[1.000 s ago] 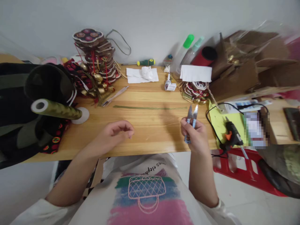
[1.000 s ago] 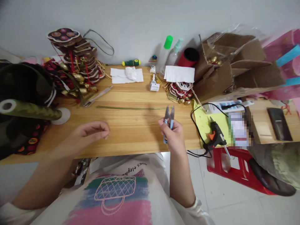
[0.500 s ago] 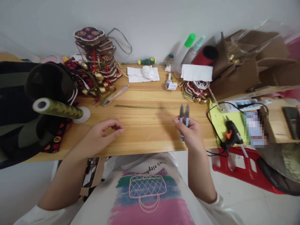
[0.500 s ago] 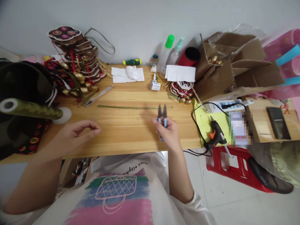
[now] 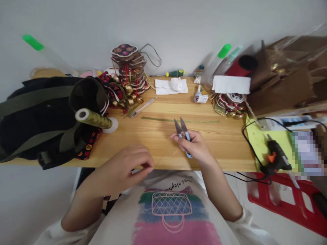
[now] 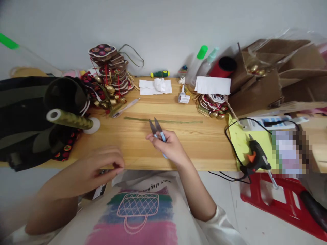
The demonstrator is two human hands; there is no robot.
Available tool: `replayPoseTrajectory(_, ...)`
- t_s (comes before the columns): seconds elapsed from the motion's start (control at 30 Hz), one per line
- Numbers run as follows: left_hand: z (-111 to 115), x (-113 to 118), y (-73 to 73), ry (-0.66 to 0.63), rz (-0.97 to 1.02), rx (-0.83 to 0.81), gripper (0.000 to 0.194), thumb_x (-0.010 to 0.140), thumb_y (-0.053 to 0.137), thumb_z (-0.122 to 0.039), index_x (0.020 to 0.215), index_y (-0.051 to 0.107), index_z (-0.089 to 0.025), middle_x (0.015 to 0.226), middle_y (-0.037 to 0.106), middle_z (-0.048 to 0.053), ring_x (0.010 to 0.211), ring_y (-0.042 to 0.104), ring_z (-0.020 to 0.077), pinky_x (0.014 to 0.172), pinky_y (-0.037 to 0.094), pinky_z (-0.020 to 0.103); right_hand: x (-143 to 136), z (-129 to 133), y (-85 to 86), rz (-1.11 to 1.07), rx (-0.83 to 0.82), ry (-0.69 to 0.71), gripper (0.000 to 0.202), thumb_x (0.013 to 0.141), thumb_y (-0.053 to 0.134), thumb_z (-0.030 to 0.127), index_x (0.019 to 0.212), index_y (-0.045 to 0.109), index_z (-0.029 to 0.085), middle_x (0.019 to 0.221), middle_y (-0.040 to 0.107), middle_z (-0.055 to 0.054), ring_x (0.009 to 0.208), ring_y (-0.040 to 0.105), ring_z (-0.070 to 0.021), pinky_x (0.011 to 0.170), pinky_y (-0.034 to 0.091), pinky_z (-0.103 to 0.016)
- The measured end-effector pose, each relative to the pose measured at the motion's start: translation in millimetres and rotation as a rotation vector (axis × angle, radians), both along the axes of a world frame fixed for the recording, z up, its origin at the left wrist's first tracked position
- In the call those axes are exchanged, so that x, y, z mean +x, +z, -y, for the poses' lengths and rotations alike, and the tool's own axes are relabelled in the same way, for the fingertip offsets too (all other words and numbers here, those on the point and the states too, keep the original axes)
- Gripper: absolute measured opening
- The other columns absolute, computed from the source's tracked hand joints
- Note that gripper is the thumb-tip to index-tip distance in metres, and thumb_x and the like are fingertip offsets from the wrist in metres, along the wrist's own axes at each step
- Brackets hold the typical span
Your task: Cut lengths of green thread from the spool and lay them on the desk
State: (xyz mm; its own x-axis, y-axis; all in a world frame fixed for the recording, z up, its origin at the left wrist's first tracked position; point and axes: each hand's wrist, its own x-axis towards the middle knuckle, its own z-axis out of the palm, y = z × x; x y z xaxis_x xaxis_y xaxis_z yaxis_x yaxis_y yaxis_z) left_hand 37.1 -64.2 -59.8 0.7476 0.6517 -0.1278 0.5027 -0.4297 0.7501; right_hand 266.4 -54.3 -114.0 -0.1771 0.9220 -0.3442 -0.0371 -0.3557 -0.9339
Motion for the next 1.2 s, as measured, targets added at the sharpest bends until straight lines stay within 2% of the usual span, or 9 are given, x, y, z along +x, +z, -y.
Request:
replayPoseTrajectory(0.1,8,-2,13.7,-0.105,0.021,0.014,0.020,0.092,0.044,-0.018,0.075,0.055,-0.019,0.072,0.059,-0.002,0.070,0.052,0.0113,0.066,0.040,0.024,12,1,0.0,0.051,0.008,-0.065,0.031,0.068,0.069,0.045,0.072,0.066,0.014,0.043,0.040,0.008,0.040,0.029,-0.0049,0.043,0.019,-0.023)
replayPoseTrajectory(0.33,18,-3,37.7,-0.348,0.097,-0.013,0.011,0.089,0.048,-0.013,0.085,0.054,-0.022,0.078,0.062,-0.001,0.076,0.053,0.0143,0.071,0.043,0.027,36,15,-7.8,0.104,-0.012,-0.216,0.031,0.066,0.070,0.046,0.070,0.065,0.015,0.042,0.038,0.008,0.038,0.025,-0.0046,0.040,0.016,-0.024)
replayPoseTrajectory(0.57,33,7,53.6,-0.473,0.196,-0.115,0.013,0.087,0.045,-0.019,0.087,0.054,-0.028,0.075,0.066,-0.001,0.073,0.058,0.0157,0.080,0.050,0.034,44,30,-10.3,0.074,-0.014,-0.245,0.034,0.064,0.072,0.048,0.071,0.066,0.016,0.042,0.038,0.008,0.038,0.026,-0.0049,0.040,0.013,-0.025)
replayPoseTrajectory(0.63,40,4,56.8,-0.447,0.193,-0.183,0.016,0.089,0.043,-0.026,0.086,0.057,-0.031,0.072,0.066,0.000,0.073,0.060,0.0177,0.082,0.052,0.038,44,34,-9.8,0.042,-0.004,-0.256,0.031,0.064,0.073,0.046,0.071,0.066,0.016,0.042,0.039,0.008,0.038,0.026,-0.0048,0.041,0.013,-0.025)
replayPoseTrajectory(0.73,45,1,60.0,-0.226,0.150,-0.214,0.018,0.089,0.046,-0.032,0.082,0.061,-0.034,0.071,0.066,0.001,0.073,0.062,0.0197,0.077,0.053,0.038,41,39,-7.3,-0.016,-0.012,-0.225,0.028,0.066,0.073,0.044,0.070,0.067,0.016,0.041,0.039,0.008,0.038,0.025,-0.0046,0.041,0.014,-0.025)
replayPoseTrajectory(0.83,37,9,58.4,0.066,0.057,0.007,0.016,0.089,0.050,-0.028,0.080,0.063,-0.031,0.076,0.066,0.001,0.072,0.060,0.0175,0.070,0.051,0.033,32,42,-3.1,-0.156,-0.038,-0.131,0.030,0.065,0.074,0.044,0.071,0.068,0.016,0.040,0.039,0.009,0.038,0.025,-0.0043,0.041,0.014,-0.024)
replayPoseTrajectory(0.9,28,18,53.1,0.156,0.021,0.196,0.016,0.090,0.051,-0.025,0.078,0.061,-0.028,0.076,0.065,0.000,0.072,0.058,0.0156,0.071,0.049,0.031,24,43,-0.5,-0.274,-0.050,-0.057,0.030,0.066,0.074,0.044,0.074,0.069,0.016,0.041,0.039,0.009,0.038,0.025,-0.0040,0.042,0.014,-0.024)
replayPoseTrajectory(1.03,11,31,37.2,0.098,0.019,0.382,0.018,0.092,0.049,-0.027,0.079,0.060,-0.023,0.074,0.062,-0.001,0.073,0.056,0.0137,0.070,0.045,0.028,7,43,1.5,-0.384,-0.057,0.047,0.030,0.072,0.071,0.042,0.083,0.071,0.014,0.043,0.041,0.009,0.038,0.025,-0.0034,0.041,0.013,-0.024)
replayPoseTrajectory(1.2,4,32,25.2,0.108,-0.014,0.468,0.020,0.094,0.046,-0.029,0.082,0.060,-0.020,0.077,0.062,0.000,0.076,0.058,0.0142,0.071,0.043,0.027,-3,40,2.1,-0.398,-0.046,0.107,0.034,0.076,0.067,0.045,0.083,0.070,0.013,0.044,0.043,0.009,0.038,0.024,-0.0032,0.041,0.014,-0.024)
